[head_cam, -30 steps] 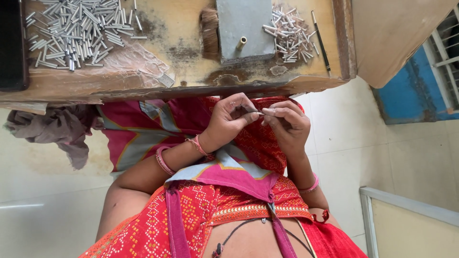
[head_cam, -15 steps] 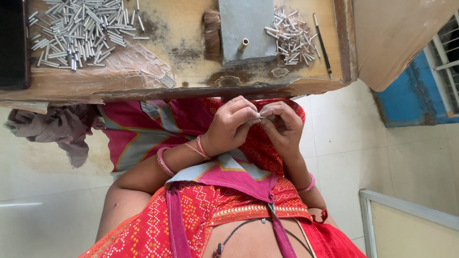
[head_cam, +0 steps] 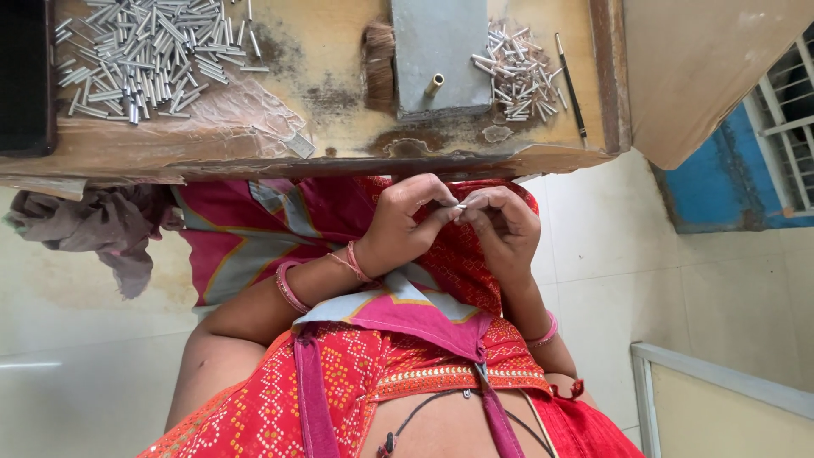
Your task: Assembling or inspecting small metal pins by inserting them into a metal jig on a workbench.
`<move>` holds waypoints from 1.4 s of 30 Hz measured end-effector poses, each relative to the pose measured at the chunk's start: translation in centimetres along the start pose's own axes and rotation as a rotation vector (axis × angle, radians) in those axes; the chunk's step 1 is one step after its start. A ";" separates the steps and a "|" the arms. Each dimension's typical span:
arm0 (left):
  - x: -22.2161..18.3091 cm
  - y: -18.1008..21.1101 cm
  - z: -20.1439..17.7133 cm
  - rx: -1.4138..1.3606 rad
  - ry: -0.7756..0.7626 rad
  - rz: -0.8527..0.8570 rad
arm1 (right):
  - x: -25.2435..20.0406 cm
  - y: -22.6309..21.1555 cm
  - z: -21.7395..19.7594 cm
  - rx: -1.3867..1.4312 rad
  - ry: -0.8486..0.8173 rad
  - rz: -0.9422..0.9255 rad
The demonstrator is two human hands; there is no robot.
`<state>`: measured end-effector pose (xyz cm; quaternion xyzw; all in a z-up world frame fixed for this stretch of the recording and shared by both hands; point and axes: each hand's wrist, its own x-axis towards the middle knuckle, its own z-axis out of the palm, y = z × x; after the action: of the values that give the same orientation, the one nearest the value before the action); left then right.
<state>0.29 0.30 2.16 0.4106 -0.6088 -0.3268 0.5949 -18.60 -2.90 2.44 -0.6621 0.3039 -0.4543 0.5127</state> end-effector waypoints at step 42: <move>-1.3 -8.1 1.8 -0.048 -0.118 -0.310 | -0.5 8.0 -2.0 -0.183 0.044 0.070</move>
<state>-0.70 -2.38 -5.74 0.4654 -0.5642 -0.4525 0.5102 -20.18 -5.57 -5.26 -0.6849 0.3783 -0.4209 0.4589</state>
